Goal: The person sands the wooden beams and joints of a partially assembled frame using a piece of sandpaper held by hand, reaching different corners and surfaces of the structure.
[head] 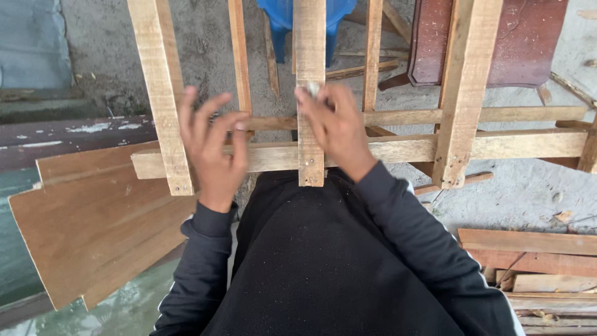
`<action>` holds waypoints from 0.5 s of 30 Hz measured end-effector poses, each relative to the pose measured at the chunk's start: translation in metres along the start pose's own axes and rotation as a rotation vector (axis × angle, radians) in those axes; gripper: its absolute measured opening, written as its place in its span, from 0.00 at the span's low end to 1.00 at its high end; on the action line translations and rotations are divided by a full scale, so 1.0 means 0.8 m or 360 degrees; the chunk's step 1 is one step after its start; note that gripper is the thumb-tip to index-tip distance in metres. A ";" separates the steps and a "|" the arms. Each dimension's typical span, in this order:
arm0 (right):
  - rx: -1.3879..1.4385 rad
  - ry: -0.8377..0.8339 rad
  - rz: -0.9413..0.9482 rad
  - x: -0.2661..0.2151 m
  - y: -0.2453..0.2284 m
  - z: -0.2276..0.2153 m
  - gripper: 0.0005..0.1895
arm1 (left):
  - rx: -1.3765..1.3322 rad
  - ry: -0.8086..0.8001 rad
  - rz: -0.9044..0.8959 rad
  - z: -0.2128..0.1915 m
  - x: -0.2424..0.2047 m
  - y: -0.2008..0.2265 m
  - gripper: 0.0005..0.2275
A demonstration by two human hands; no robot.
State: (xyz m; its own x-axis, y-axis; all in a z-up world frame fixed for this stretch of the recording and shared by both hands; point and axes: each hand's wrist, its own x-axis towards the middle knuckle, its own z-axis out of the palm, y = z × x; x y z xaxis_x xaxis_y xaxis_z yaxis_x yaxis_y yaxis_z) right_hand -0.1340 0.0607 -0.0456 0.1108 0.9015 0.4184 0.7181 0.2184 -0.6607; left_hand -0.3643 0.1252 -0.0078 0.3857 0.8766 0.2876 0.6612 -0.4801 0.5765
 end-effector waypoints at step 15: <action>0.0300 -0.0298 0.0113 -0.018 -0.029 -0.019 0.14 | 0.0518 0.0020 -0.0327 -0.018 -0.012 -0.045 0.17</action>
